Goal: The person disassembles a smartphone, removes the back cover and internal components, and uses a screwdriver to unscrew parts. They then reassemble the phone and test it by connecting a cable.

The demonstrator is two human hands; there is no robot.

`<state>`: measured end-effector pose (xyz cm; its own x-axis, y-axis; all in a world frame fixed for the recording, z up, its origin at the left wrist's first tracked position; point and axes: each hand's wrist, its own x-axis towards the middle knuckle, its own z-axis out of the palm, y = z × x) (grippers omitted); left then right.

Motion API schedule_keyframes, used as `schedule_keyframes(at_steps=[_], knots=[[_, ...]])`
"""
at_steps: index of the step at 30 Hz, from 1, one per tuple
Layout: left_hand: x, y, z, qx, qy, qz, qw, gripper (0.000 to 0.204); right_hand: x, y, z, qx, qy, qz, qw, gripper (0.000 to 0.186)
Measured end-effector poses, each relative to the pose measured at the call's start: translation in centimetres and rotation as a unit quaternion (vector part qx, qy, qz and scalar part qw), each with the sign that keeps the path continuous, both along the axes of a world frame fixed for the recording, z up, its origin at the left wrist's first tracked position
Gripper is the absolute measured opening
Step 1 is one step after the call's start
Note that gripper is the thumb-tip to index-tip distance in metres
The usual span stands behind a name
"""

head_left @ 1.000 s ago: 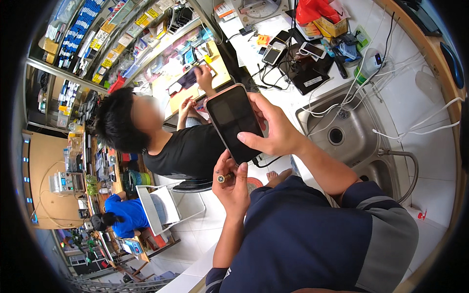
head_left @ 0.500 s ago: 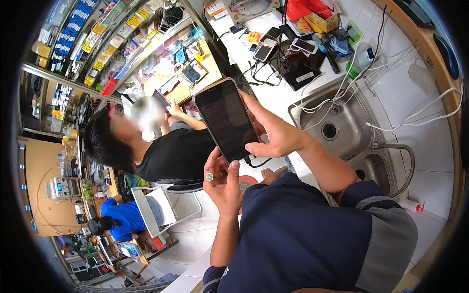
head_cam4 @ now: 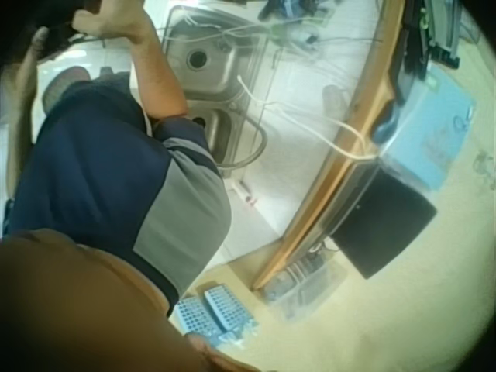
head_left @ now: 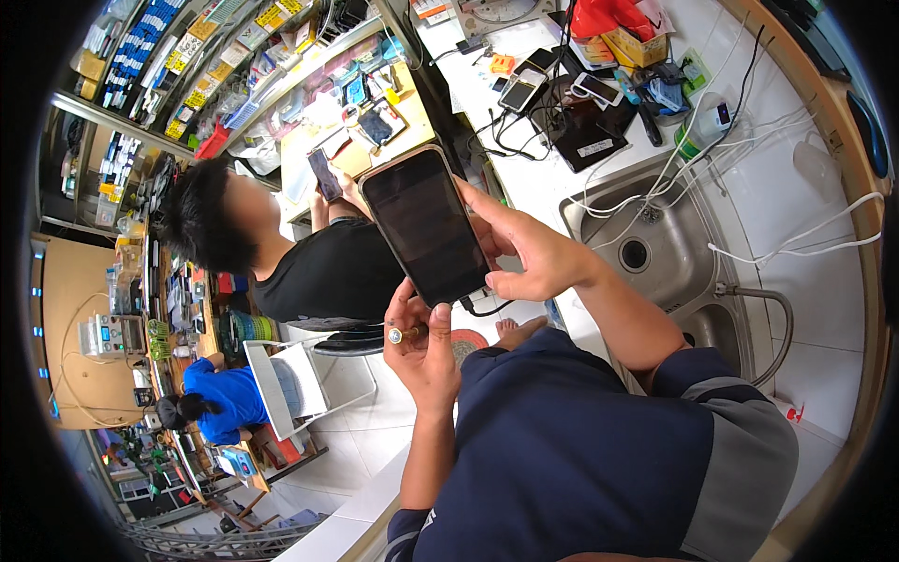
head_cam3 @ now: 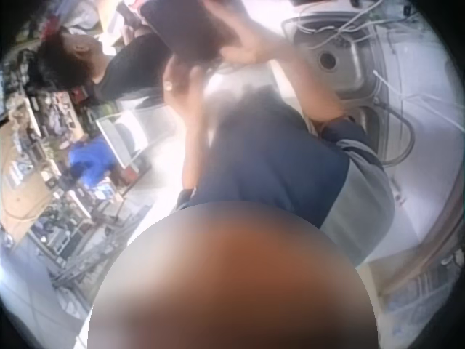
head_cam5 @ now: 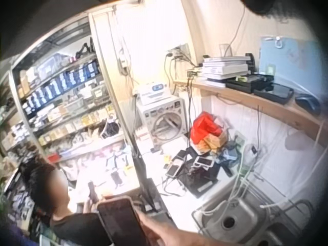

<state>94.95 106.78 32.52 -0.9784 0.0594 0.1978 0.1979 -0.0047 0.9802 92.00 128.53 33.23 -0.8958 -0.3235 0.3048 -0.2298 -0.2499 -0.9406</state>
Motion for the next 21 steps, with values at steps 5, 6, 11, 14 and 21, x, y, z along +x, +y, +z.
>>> schedule_keyframes(at_steps=[5, 6, 11, 14, 21], knots=[[0.0, 0.2, 0.1, -0.001, -0.004, 0.0, 1.0, 0.049, 0.0, 0.4, -0.1, 0.005, -0.008, 0.008, 1.0, 0.111], [0.0, 0.3, 0.1, -0.001, -0.004, 0.001, 1.0, 0.049, 0.1, 0.3, -0.2, -0.002, -0.003, 0.0, 1.0, 0.111], [0.1, 0.1, -0.1, -0.001, -0.003, -0.007, 1.0, 0.05, 0.4, -0.6, 0.8, -0.014, -0.049, -0.035, 0.998, 0.109], [0.2, 0.0, -0.2, -0.005, -0.005, -0.005, 1.0, 0.05, 0.3, -0.5, 0.1, -0.036, -0.025, -0.028, 0.999, 0.109], [0.2, 0.1, -0.2, -0.011, -0.005, -0.001, 1.0, 0.05, -0.1, -0.1, -0.8, -0.001, 0.03, -0.021, 0.999, 0.11]])
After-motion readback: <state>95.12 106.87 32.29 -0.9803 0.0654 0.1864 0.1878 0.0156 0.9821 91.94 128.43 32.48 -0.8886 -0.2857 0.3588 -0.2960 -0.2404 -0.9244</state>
